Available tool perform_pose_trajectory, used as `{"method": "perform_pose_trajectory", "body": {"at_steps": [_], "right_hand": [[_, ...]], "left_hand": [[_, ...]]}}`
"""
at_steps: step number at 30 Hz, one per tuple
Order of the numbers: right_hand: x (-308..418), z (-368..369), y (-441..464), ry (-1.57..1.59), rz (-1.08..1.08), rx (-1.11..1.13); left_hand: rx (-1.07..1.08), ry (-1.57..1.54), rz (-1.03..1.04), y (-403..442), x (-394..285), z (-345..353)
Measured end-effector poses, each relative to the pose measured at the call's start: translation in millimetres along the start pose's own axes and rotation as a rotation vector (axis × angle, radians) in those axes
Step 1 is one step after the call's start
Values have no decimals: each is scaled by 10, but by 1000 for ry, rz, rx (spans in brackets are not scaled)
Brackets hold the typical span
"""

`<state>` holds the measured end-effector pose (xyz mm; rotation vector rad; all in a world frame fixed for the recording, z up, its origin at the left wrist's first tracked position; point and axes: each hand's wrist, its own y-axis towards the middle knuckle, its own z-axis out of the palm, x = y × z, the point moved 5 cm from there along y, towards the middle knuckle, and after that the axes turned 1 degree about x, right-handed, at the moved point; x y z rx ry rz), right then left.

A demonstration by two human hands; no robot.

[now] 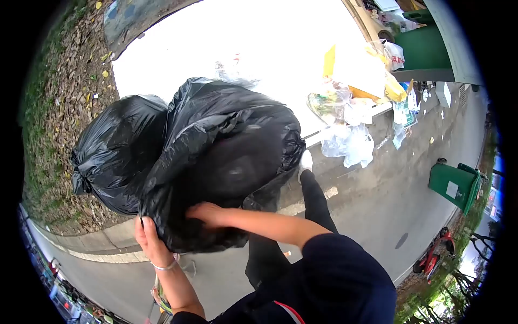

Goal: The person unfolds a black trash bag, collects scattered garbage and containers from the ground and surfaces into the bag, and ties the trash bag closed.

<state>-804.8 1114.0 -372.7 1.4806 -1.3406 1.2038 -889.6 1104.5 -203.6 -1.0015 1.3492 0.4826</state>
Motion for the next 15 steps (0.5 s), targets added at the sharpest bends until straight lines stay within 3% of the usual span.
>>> {"method": "perform_pose_trajectory", "body": {"at_steps": [2,4,6,7,8,10,11,12,13,14,15], "right_hand": [[-613,60,242,28,299,319],[-872,-264,263,18,383,239],[-1110,-584,142,-21,565,115],[-1205,-688,-1,-46,662,59],[-1119,-678,-146,80,427,32],[-871,-1015,-707,267,181,68],[-846,-1285,-1065,520,263,116],[-944,-1505,-1446,903,331,52],[-1111,-1807,-1859,1056,434,-39],[-1341,-2175,-2322,1251,527,-277],[-1909,-2411,-2851,1083,441,-524]], "left_hand": [[-145,-75,-50,-174,105,-59],[-309,-159,-32,-280,52,13],[-319,94,60,-199,98,-2],[-441,136,34,-148,204,-48],[-495,66,4,-84,242,20],[-567,-126,-35,42,341,160],[-475,-194,-28,92,375,300],[-465,-189,-29,119,385,467],[-598,-101,-10,107,400,609],[-730,-11,11,77,429,774],[-758,-4,-40,63,529,933]]}}
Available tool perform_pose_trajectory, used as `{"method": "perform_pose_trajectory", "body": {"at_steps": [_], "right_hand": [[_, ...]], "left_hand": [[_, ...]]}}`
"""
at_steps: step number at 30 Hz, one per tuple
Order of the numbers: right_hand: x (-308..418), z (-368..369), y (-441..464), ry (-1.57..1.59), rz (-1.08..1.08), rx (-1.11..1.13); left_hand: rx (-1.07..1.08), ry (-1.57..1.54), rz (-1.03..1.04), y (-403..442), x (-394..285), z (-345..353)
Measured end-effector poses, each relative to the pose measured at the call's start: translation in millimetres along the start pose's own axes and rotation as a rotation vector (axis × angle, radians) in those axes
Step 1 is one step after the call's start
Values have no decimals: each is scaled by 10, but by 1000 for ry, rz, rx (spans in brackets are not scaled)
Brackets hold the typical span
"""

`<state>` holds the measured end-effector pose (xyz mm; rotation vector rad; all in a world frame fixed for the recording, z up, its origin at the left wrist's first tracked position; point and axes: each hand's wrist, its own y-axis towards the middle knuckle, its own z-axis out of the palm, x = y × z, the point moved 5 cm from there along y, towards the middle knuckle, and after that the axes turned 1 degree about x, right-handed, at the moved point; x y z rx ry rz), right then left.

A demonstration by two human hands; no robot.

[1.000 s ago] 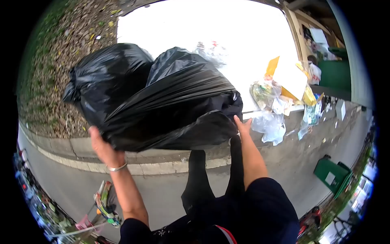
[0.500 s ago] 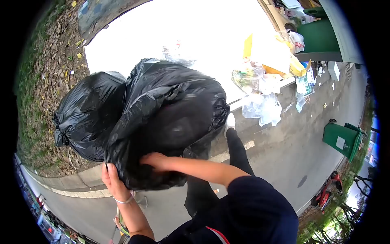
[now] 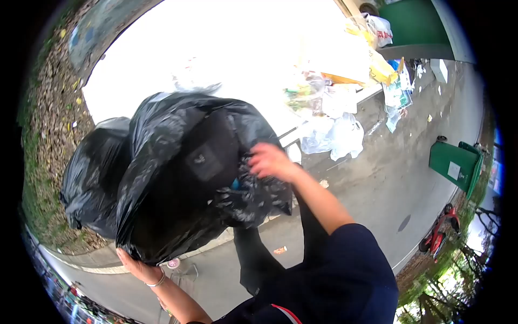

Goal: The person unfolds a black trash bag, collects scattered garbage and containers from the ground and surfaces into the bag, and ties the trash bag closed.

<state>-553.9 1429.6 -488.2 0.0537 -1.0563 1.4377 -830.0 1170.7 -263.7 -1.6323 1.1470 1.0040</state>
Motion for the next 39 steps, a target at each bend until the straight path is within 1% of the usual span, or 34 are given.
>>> {"method": "perform_pose_trajectory", "body": {"at_steps": [1,2,3,4,5,6,8,9,10,11,12,13,14,16,17,18,19,20,21,22,23,24,25,27,28,29,31,32,33,35,36,37,38,39], "right_hand": [[162,-631,-204,84,15,-441],[-10,-1583,-357,-312,21,-860],[-174,-2466,-442,-509,-143,-854],[35,-2947,-593,-794,-160,-982],[93,-3528,-718,-876,-97,-1136],[121,-4018,-779,-957,-28,-1288],[425,-4362,-712,-599,-110,-1358],[393,-4601,-611,-413,-76,-1375],[330,-4755,-526,-226,-42,-1386],[527,-4573,-306,-75,-84,-1126],[682,-4358,-65,74,-128,-864],[460,-4567,171,-108,-54,-890],[269,-4768,381,-294,19,-912],[194,-4762,552,-653,247,-1173],[203,-4743,603,-650,252,-1171],[216,-4719,574,-618,334,-1258],[194,-4723,529,-585,418,-1343],[230,-4707,569,-805,389,-1415],[194,-4729,514,-802,394,-1413],[143,-4737,438,-786,421,-1344],[163,-4674,376,-768,447,-1274],[147,-4735,307,-926,391,-1420],[46,-4851,283,-923,396,-1417],[-99,-5007,381,-887,229,-1284],[-132,-4951,392,-851,-31,-1333],[-120,-4905,396,-852,-43,-1332],[-106,-4758,405,-298,-233,-1126],[26,-4549,325,-216,-333,-1074],[121,-4396,209,-218,-343,-1070],[269,-4194,29,19,-374,-984],[414,-4118,-16,-92,-408,-979],[523,-4114,-33,-97,-424,-976],[647,-4090,4,-238,-341,-910],[729,-4039,34,-378,-257,-842]], "left_hand": [[-12,59,36,-198,-18,253],[45,47,3,-262,130,375],[102,35,-31,-290,297,430],[278,-55,-95,-413,407,619],[226,65,-28,-539,470,757],[184,111,-27,-603,611,800],[65,248,31,-795,746,958],[-13,335,76,-944,776,1084],[-28,364,66,-991,855,1144],[-47,394,59,-1034,912,1189],[-20,341,-7,-1062,978,1241],[5,287,-72,-1087,1027,1278],[28,288,-67,-1096,1067,1296],[-49,414,-28,-1251,1131,1353],[-105,487,1,-1277,1191,1288],[-135,450,-45,-1334,1241,1310],[102,1118,279,-1185,1273,1017],[117,1329,356,-1231,1270,1020],[126,1437,395,-1237,1274,1011],[132,1544,436,-1244,1277,1002],[146,1565,464,-1219,1270,989],[154,1578,478,-1191,1265,974],[161,1591,492,-1164,1261,961],[169,1497,511,-1189,1252,1021],[124,1226,358,-1198,1242,1021],[41,768,109,-1233,1260,1081],[-84,175,-198,-1325,1227,1150],[-85,165,-194,-1338,1177,1108],[12,389,-62,-1341,1078,1104],[108,595,77,-1373,900,1115],[56,416,-12,-1377,869,1080],[7,237,-101,-1390,850,1065],[-52,310,-61,-1465,748,1091],[-52,297,-61,-1456,705,1029]]}}
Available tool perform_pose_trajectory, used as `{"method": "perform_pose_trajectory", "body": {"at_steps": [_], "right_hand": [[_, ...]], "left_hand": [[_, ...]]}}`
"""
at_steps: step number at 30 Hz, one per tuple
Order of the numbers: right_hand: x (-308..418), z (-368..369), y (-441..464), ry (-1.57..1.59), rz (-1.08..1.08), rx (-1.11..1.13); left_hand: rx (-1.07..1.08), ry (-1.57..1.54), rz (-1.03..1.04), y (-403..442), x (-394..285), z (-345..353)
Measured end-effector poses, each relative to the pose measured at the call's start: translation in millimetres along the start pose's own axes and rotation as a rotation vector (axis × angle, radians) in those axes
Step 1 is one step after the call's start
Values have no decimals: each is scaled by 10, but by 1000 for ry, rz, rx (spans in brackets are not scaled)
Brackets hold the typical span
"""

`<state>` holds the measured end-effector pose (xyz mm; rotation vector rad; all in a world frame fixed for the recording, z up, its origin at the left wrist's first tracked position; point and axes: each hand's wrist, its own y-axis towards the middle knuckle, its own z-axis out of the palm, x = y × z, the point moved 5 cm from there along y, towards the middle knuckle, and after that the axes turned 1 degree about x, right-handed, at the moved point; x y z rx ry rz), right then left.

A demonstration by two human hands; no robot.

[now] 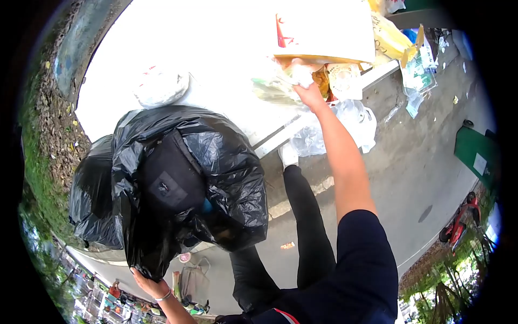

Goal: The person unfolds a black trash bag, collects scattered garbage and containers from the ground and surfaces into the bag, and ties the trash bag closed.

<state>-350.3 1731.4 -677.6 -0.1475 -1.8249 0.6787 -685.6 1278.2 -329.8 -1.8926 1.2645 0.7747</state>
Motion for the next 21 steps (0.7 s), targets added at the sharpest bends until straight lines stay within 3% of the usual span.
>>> {"method": "perform_pose_trajectory", "body": {"at_steps": [3,10,12,14,16,21], "right_hand": [[283,99,-131,-148,32,37],[1004,114,-463,-319,-34,99],[1105,145,-588,-403,12,148],[1249,248,-717,-343,-284,186],[1324,365,-921,-351,-229,286],[1831,832,-1669,-336,-360,375]], "left_hand": [[114,-121,-20,75,0,-204],[9,-66,12,63,-225,-468],[133,-107,13,139,-219,-454],[152,-115,34,168,-239,-432],[139,-192,-6,190,-282,-389],[206,-248,15,353,-486,-430]]}}
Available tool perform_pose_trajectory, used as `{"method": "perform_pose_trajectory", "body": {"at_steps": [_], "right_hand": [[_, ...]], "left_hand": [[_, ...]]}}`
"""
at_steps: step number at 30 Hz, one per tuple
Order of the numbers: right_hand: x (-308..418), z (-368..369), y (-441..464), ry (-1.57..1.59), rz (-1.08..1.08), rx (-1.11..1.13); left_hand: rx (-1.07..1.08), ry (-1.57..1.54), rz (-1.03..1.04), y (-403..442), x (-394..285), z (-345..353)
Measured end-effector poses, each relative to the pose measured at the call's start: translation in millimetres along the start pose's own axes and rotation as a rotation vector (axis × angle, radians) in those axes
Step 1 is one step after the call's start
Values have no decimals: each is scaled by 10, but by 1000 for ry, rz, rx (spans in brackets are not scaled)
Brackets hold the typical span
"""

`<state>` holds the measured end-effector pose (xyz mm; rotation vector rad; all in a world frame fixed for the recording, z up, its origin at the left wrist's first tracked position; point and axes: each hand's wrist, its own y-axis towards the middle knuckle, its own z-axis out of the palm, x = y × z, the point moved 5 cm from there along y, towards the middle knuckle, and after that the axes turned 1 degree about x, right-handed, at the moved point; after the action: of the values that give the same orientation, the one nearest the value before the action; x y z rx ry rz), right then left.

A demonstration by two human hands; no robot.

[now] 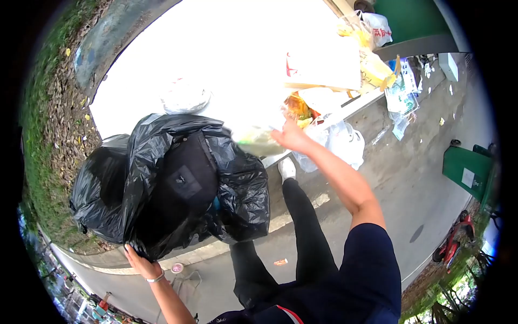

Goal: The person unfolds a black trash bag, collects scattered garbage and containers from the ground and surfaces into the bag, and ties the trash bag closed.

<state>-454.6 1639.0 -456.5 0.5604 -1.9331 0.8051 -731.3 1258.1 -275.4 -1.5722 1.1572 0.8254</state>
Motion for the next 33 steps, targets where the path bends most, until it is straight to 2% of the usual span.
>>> {"method": "perform_pose_trajectory", "body": {"at_steps": [1,5,7,11,12,13,14,16,17,18,19,20,21,23,24,25,27,28,29,30,31,33], "right_hand": [[453,73,-107,-14,-36,69],[1761,586,-580,26,-37,256],[2394,982,-847,21,-72,348],[3161,2052,-1364,4,-171,586],[3477,2317,-1446,38,-122,696],[3501,2671,-1513,-77,-453,618],[3605,3042,-1543,39,-329,794],[3720,3695,-1548,92,-483,843],[3792,3974,-1462,207,-599,870],[3507,4362,-1353,-28,-586,861],[3377,4635,-1234,-131,-638,767],[3145,4859,-1138,-235,-474,822],[2882,5016,-1081,-313,-473,796],[2340,5262,-997,-431,-335,786],[2243,5244,-1000,-477,-337,756],[2143,5188,-1024,-523,-339,726],[2183,4738,-1055,-206,-402,664],[2162,4404,-1086,-106,-415,558],[2089,4000,-1097,-49,-371,461],[1887,3594,-1072,-100,-354,299],[1628,3159,-1068,-154,-334,138],[849,2222,-1116,43,76,-193]], "left_hand": [[-41,18,0,26,-55,0],[230,68,33,349,-160,-265],[237,149,42,471,-355,-380],[497,-182,-117,774,-759,-791],[510,-234,-146,854,-858,-925],[519,-241,-142,982,-896,-1083],[533,-265,-155,1069,-940,-1239],[517,-237,-132,1221,-1041,-1586],[483,-284,-193,1367,-960,-1818],[541,-395,-237,1311,-1057,-1846],[600,-495,-283,1253,-1166,-1872],[536,-521,-342,1328,-1003,-1997],[521,-596,-423,1305,-870,-1990],[193,-315,-306,1444,-512,-2026],[248,-401,-248,1439,-450,-1930],[197,-438,-235,1455,-355,-1919],[298,-567,-304,1552,-315,-1685],[390,-581,-288,1516,-385,-1511],[352,-473,-179,1546,-365,-1461],[333,-454,-163,1484,-396,-1324],[349,-414,-61,1473,-364,-1211],[260,-307,-3,1318,-352,-945]]}}
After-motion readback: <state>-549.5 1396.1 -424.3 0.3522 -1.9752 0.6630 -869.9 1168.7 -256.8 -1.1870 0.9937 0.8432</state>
